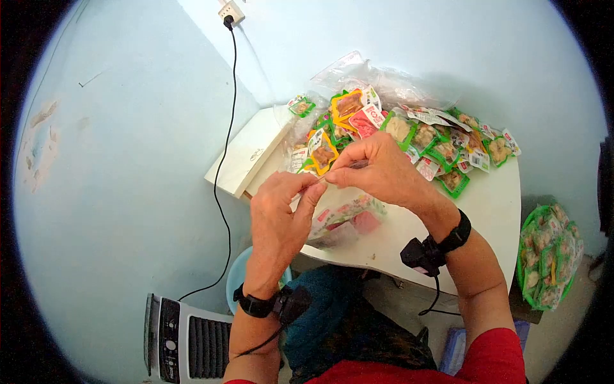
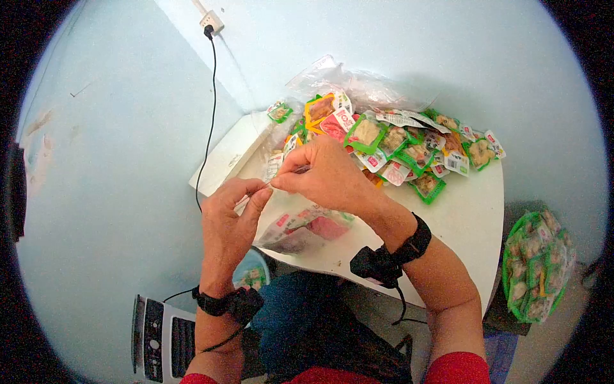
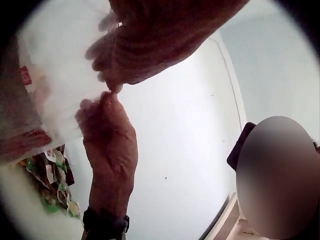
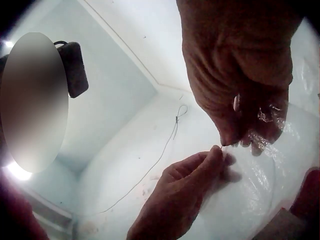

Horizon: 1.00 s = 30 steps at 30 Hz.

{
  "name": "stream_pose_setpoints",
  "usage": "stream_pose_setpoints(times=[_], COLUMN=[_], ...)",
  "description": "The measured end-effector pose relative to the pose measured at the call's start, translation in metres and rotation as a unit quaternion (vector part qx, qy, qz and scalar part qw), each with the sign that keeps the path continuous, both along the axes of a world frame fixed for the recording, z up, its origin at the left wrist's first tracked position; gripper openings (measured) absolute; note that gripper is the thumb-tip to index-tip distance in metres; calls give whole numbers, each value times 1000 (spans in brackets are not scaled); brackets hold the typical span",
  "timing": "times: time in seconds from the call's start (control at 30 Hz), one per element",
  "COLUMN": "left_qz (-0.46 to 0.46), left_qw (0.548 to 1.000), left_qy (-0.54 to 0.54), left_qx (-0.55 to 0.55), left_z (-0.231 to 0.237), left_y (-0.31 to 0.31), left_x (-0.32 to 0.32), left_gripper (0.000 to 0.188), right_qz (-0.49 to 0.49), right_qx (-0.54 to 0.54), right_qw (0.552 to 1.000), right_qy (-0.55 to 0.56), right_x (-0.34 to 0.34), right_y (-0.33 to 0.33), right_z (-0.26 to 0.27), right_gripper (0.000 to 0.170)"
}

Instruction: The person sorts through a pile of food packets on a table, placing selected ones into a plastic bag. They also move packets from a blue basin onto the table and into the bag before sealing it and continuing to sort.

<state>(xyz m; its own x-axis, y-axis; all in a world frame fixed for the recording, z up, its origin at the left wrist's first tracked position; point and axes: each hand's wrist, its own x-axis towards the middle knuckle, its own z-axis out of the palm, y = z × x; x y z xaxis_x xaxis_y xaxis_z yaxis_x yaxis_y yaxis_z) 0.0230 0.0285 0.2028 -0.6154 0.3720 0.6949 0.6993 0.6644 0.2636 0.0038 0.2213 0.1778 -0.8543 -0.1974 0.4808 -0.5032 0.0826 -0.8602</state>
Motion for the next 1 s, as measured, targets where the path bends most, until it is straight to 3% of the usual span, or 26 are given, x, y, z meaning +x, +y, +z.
stream_pose_setpoints(times=[0.17,0.3,0.8,0.9,1.0], left_qz=[-1,-2,34,41,28], left_qw=[1000,999,999,998,998], left_qy=[23,34,39,51,51], left_qx=[11,8,13,-6,17], left_z=[-6,-9,-3,-6,-8], left_y=[-2,-6,-18,-23,-26], left_x=[0,0,-13,-15,-12], left_gripper=[10,10,12,12,10], right_qz=[14,-19,-58,-109,-112], right_qx=[27,11,-168,-118,-174], right_qw=[998,999,984,986,978], right_qy=[55,35,1,44,-4], right_x=[-5,-2,-11,-17,-15], right_y=[4,23,-7,-6,-4], right_z=[-3,8,-9,-15,-9], right_gripper=[15,14,15,17,17])
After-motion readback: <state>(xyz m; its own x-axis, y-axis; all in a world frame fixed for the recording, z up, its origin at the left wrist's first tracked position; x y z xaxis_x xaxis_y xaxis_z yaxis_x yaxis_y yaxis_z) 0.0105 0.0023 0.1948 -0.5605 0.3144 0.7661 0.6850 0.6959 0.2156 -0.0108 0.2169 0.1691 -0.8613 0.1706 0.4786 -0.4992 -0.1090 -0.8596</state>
